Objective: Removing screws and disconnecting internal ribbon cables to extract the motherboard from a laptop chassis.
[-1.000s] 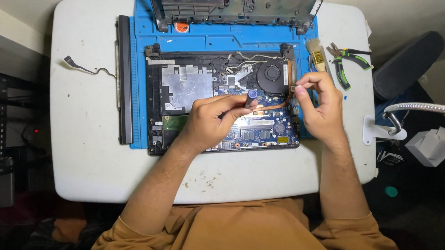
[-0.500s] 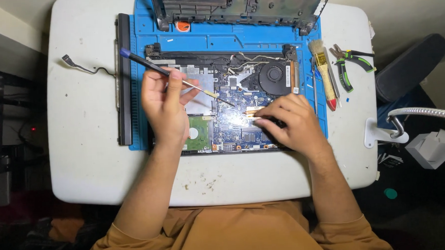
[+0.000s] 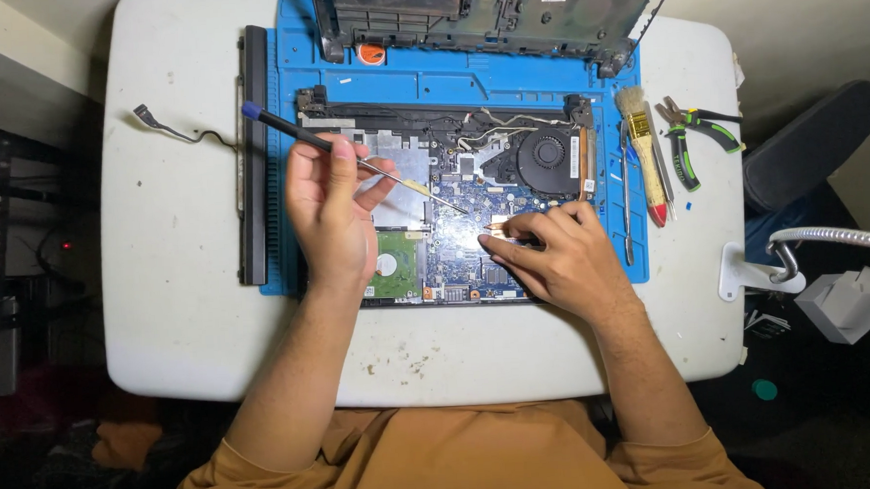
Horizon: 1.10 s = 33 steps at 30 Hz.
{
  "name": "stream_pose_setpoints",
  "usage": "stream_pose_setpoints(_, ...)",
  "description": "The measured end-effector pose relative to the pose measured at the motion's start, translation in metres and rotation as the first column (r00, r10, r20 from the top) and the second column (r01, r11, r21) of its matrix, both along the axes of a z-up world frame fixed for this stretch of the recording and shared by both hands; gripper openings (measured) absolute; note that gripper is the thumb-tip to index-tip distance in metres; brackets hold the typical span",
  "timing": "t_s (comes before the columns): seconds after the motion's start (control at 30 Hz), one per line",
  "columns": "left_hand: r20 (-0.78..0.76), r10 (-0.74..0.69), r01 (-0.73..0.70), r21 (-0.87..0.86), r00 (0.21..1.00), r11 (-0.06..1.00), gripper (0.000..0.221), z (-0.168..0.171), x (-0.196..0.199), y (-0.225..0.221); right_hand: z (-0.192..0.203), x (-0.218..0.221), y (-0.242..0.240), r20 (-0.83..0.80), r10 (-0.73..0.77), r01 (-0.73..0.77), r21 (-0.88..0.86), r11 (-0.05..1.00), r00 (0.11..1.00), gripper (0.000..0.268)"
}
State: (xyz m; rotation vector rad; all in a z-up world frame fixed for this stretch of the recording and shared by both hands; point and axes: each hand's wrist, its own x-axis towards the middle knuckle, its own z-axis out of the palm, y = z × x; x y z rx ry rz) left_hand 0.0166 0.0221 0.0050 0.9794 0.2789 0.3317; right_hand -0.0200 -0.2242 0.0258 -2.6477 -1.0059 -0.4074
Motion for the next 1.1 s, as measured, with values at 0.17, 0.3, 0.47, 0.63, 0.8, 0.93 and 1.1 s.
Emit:
stream_pose_setpoints(0.17, 0.031, -0.055, 0.054, 0.03, 0.998, 0.998, 0.025, -0.005, -0.006, -0.01, -0.001, -0.001, 0.0, -0.008, 0.013, -0.013, 0.042, 0.999, 1.0, 0.014)
stream_pose_setpoints(0.3, 0.071, -0.086, 0.083, 0.043, 0.994, 0.996, 0.024, -0.014, -0.008, -0.016, -0.019, -0.002, -0.004, -0.045, -0.029, 0.04, 0.253, 0.967, 0.999, 0.011)
stream_pose_setpoints(0.47, 0.105, -0.186, 0.177, 0.092, 0.977, 0.98, 0.024, 0.001, -0.016, -0.03, -0.007, 0.003, 0.005, -0.217, -0.094, 0.2, 0.539, 0.818, 0.972, 0.012)
stream_pose_setpoints(0.63, 0.139, -0.28, 0.268, 0.098, 0.95, 0.958, 0.023, 0.001, -0.023, -0.04, -0.001, 0.004, 0.015, -0.332, -0.052, 0.268, 0.649, 0.712, 0.942, 0.014)
stream_pose_setpoints(0.8, 0.19, -0.316, 0.294, 0.135, 0.93, 0.946, 0.02, 0.001, -0.026, -0.044, -0.002, 0.003, 0.013, -0.308, -0.063, 0.265, 0.674, 0.69, 0.949, 0.008)
stream_pose_setpoints(0.93, 0.202, -0.361, 0.331, 0.166, 0.91, 0.929, 0.02, 0.001, -0.028, -0.046, 0.001, 0.005, 0.013, -0.315, -0.037, 0.252, 0.678, 0.691, 0.948, 0.008)
stream_pose_setpoints(1.1, 0.206, -0.414, 0.373, 0.213, 0.886, 0.903, 0.018, -0.003, -0.028, -0.046, 0.0, 0.005, 0.012, -0.38, 0.045, 0.242, 0.671, 0.701, 0.924, 0.006)
